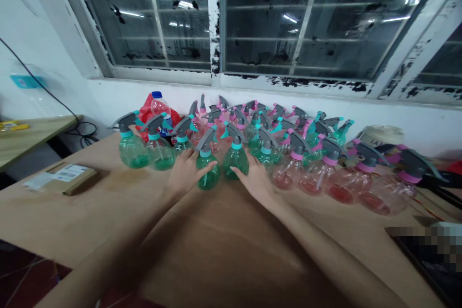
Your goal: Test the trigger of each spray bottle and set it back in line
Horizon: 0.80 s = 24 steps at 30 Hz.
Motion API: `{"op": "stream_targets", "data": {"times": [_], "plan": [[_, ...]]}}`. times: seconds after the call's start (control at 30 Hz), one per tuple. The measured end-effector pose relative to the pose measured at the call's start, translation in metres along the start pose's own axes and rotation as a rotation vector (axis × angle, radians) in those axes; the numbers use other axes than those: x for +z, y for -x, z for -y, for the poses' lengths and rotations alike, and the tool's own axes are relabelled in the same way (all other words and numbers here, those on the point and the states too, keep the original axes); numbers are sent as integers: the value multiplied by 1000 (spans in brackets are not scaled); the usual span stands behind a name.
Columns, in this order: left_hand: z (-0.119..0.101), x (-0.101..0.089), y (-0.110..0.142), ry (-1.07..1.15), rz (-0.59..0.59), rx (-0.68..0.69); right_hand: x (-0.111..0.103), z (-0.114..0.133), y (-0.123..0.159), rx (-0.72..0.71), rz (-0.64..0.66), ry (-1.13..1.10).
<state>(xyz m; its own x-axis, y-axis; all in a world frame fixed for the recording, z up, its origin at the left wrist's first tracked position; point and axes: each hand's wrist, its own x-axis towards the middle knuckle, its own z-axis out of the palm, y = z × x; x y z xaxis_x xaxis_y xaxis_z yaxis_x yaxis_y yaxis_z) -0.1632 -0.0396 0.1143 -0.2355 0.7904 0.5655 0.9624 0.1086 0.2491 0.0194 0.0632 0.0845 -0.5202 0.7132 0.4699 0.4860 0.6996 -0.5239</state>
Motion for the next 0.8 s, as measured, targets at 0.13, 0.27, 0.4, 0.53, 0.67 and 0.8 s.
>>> {"op": "stream_targets", "data": {"times": [0.13, 0.27, 0.4, 0.53, 0.67, 0.8], "plan": [[2, 3, -12, -83, -12, -7, 10, -2, -7, 2, -15, -26], [4, 6, -21, -114, -15, -10, 17, -4, -15, 41, -47, -48], [6, 12, -26, -126, -22, -3, 20, -2, -22, 57, -54, -57], [6, 16, -28, -150, -27, -33, 18, 2, -25, 72, -40, -23], [6, 17, -29, -157, -15, -42, 14, 9, -19, 103, -29, 26], [7, 18, -33, -135, -3, -34, 6, 16, -5, 111, -14, 64]]}}
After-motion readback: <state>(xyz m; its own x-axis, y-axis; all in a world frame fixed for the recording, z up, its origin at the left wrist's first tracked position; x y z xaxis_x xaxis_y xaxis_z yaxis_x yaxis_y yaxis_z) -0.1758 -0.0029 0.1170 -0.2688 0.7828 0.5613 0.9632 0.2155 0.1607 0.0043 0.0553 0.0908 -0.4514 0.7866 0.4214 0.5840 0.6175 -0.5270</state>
